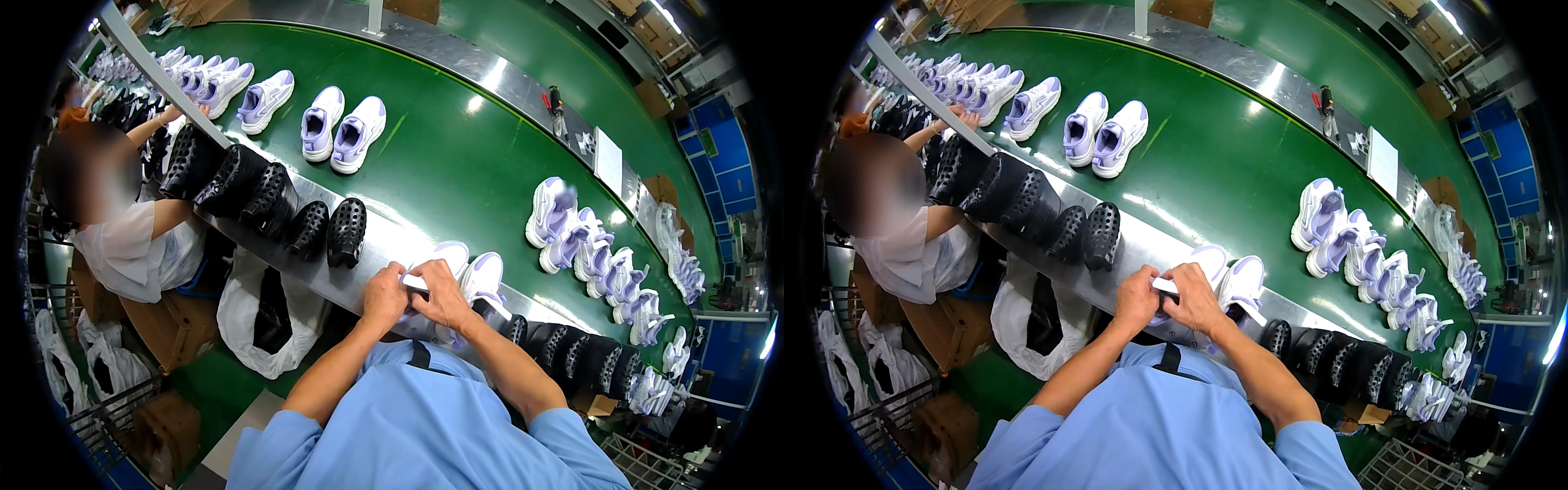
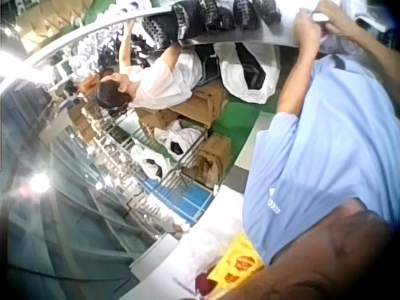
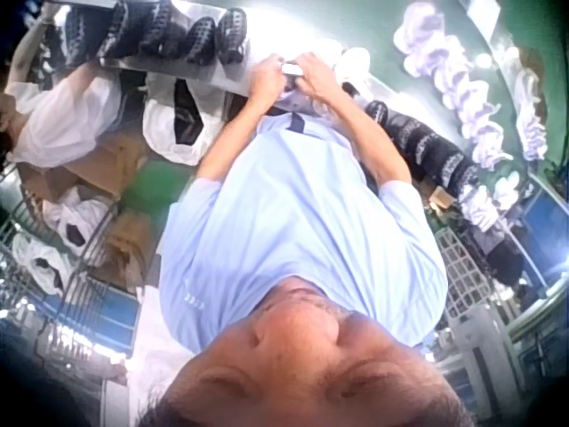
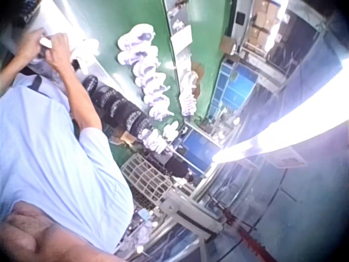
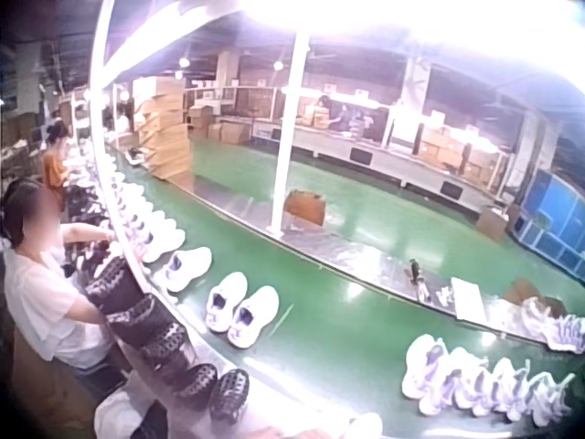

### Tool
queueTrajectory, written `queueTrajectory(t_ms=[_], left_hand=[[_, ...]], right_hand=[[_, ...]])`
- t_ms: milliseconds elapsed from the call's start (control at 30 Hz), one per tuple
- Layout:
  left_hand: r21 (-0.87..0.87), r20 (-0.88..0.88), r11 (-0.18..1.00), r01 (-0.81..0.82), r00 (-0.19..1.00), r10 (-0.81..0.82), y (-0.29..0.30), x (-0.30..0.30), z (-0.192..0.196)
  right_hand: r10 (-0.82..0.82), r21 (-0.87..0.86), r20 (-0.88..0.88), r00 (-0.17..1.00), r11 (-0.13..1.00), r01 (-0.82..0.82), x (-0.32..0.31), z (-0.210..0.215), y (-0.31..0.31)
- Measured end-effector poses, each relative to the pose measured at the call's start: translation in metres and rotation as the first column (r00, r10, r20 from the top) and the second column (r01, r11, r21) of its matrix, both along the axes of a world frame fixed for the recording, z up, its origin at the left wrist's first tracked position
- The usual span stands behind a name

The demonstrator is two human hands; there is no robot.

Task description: The person places white and purple shoes onto a tray and fits black plastic inserts into the back of each shoe by hand.

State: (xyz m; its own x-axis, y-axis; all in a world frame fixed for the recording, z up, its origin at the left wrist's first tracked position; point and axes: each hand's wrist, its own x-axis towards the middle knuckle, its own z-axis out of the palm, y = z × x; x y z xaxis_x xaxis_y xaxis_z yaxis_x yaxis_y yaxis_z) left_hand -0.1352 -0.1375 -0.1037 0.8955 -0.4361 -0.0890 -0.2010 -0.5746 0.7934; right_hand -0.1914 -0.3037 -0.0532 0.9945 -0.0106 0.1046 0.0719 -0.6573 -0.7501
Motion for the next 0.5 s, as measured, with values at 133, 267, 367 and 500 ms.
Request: queueTrajectory(t_ms=[133,267,367,500], left_hand=[[0.107,0.039,0.985,0.134,0.990,-0.139,0.009,-0.004,0.042],[0.119,0.357,0.950,0.290,0.880,-0.313,-0.008,-0.002,0.074],[0.139,0.486,0.882,0.450,0.745,-0.457,-0.023,0.013,0.074],[0.163,0.403,0.762,0.627,0.663,-0.631,-0.030,0.020,0.071]], right_hand=[[-0.330,0.624,-0.347,0.878,0.618,0.478,-0.008,-0.014,-0.003],[-0.348,0.840,-0.434,0.831,0.177,0.513,-0.011,-0.021,-0.014],[-0.334,0.865,-0.464,0.820,0.027,0.501,-0.011,-0.029,-0.020],[-0.310,0.884,-0.460,0.832,-0.075,0.461,-0.013,-0.040,-0.024]])
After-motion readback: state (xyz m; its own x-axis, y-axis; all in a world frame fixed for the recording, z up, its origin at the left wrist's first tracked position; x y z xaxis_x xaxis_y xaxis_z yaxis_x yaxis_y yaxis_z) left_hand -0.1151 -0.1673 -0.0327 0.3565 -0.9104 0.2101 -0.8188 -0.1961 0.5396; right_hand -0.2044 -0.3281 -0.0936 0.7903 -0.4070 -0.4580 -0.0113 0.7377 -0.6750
